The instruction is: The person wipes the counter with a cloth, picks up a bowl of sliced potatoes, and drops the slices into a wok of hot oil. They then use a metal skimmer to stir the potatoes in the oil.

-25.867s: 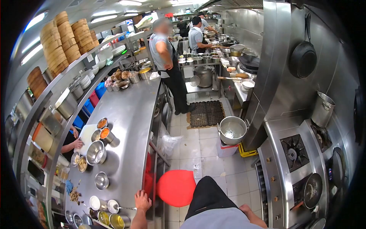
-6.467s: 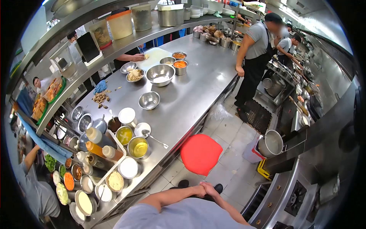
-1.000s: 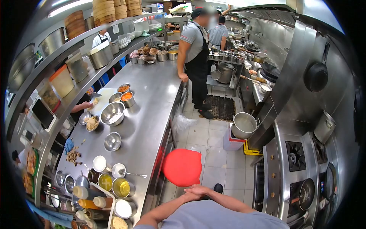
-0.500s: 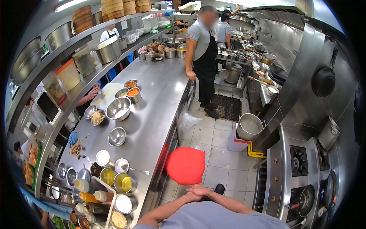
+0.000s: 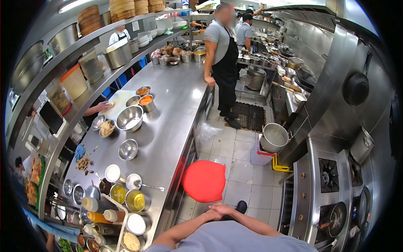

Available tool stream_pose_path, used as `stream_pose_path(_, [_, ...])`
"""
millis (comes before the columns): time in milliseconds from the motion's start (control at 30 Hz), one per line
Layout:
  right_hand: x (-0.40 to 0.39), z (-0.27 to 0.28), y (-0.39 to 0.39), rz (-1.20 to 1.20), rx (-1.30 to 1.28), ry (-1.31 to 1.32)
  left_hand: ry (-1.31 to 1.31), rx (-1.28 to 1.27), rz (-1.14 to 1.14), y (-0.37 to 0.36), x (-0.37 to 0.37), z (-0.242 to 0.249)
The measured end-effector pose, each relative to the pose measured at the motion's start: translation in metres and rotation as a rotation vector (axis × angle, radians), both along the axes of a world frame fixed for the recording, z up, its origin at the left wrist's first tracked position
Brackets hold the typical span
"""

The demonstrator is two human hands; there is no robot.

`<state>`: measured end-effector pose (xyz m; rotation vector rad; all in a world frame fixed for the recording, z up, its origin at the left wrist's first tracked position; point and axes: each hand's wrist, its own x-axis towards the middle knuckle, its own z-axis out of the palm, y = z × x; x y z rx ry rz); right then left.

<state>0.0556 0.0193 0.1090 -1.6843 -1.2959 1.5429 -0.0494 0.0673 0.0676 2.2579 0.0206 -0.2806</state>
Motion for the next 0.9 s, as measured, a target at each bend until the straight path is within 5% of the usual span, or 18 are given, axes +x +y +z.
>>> stream_pose_path(200, [0.0,-0.009,0.006,0.058,0.025,-0.143,0.058,0.002,0.012,0.0,-0.005,-0.008])
stream_pose_path(467, [-0.009,0.006,0.011,0.047,-0.179,0.062,-0.004,0.099,0.052,-0.002,-0.008,-0.042])
stream_pose_path(900, [-0.018,0.014,0.02,0.137,-0.169,0.03,0.15,0.133,-0.017,0.007,-0.024,0.054])
